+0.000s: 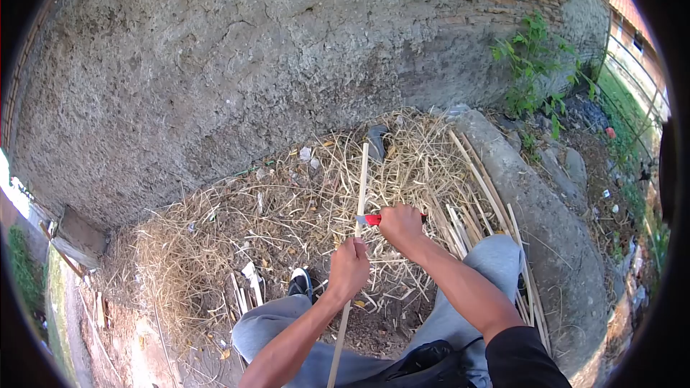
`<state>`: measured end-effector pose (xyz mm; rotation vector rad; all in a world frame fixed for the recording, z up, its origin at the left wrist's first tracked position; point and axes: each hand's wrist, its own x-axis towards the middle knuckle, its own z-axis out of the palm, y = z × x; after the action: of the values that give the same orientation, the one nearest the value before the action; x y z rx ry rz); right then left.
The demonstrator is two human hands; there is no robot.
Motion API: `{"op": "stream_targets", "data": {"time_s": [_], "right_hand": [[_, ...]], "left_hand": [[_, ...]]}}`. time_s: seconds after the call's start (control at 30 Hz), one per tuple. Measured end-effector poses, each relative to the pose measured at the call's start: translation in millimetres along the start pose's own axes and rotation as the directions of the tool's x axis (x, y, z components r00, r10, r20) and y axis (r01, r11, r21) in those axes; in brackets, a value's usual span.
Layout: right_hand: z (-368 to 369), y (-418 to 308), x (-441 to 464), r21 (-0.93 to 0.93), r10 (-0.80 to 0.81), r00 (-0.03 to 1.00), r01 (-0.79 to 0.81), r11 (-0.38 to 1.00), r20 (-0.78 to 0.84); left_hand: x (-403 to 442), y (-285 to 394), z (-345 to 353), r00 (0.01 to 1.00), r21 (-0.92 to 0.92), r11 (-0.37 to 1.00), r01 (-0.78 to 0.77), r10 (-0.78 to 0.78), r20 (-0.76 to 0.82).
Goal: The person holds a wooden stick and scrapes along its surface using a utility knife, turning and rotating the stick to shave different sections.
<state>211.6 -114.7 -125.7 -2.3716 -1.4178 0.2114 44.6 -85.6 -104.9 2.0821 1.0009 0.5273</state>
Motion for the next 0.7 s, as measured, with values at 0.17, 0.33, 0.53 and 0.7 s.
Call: {"op": "stream_targets", "data": {"time_s": [0.17,0.33,0.53,0.7], "right_hand": [[-7,-3,2,-0.039,-0.023,0.999,0.022,0.999,-0.023],[-17,-9,4,-0.013,-0.012,0.996,0.011,1.0,-0.084],[-4,4,17,-0.032,-0.037,0.993,0.033,0.999,-0.112],[-12,12,31,0.024,0.129,0.99,-0.127,0.992,-0.062]], "left_hand": [[5,9,-8,0.999,0.016,0.999,0.028,-0.028,0.036],[13,7,-8,0.959,-0.37,0.886,0.28,-0.239,0.153],[3,13,-2,0.996,0.004,0.997,0.08,-0.08,0.029],[-12,18,-6,0.981,-0.06,0.985,0.163,-0.155,0.118]]}}
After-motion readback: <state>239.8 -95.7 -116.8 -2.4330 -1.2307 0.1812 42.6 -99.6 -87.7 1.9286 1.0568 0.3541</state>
